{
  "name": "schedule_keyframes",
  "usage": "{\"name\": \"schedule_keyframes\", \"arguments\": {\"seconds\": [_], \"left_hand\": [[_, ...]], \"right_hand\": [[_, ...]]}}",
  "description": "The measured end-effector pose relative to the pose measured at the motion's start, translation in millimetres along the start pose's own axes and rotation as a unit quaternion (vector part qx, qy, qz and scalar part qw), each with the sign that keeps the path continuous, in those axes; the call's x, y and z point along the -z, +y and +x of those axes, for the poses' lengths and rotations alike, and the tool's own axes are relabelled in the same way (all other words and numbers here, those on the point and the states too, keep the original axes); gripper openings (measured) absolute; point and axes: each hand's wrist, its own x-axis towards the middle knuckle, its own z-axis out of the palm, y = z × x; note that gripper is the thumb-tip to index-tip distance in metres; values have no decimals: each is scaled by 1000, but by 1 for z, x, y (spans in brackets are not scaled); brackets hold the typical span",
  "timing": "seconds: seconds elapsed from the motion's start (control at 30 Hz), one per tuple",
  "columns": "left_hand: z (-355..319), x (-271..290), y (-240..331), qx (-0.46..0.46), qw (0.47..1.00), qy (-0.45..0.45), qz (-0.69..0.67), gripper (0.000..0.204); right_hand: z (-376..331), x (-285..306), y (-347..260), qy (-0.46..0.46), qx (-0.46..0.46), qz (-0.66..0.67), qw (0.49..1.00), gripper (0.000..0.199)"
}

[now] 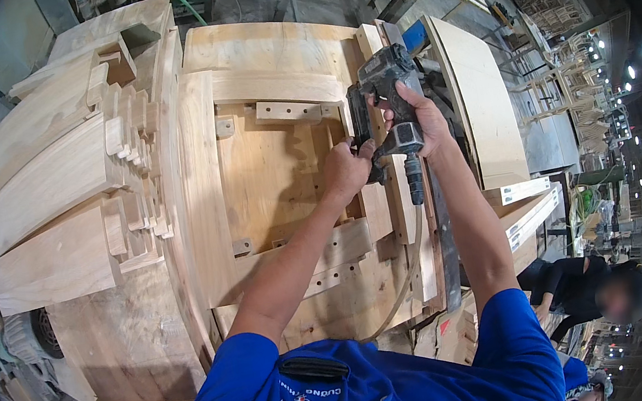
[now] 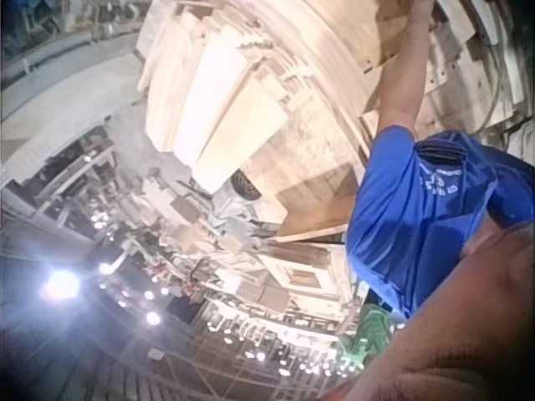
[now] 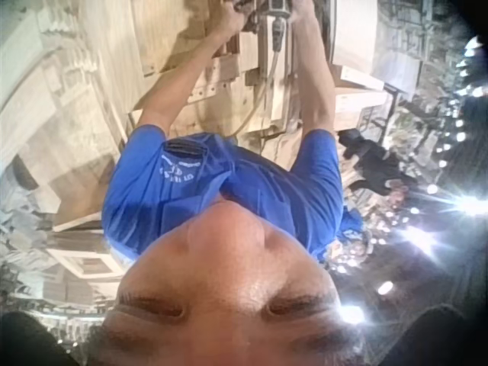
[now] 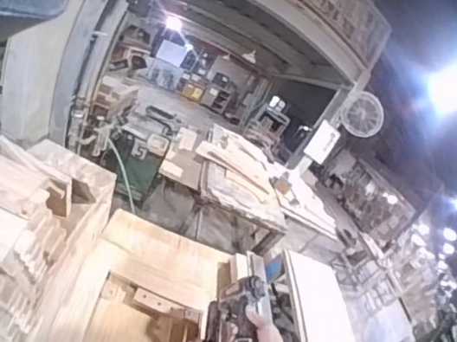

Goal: The person assembles wooden frames by positioning pieces on a jig and securing them with a pneumatic nail gun. They repeatedly pick up frame components, align them, and fasten them together, then stack the completed frames on a nearby pile.

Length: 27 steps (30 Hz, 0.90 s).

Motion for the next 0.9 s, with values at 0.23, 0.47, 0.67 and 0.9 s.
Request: {"name": "schedule_keyframes", "arguments": {"seconds": [0.23,0.47,0.67,0.9], "left_hand": [[7,1,-10,-9,996,-28,-86,43],[-1,22,-17,-59,988,69,-126,37],[-2,93,-33,6,966,182,-184,39],[-1,154,-31,67,942,223,-244,37]], "right_hand": [[8,-8,3,10,0,-40,999,35],[16,-47,7,-37,4,-93,995,41],[54,-124,32,-117,-79,-100,985,57],[88,-190,56,-216,-95,-115,965,61]]}}
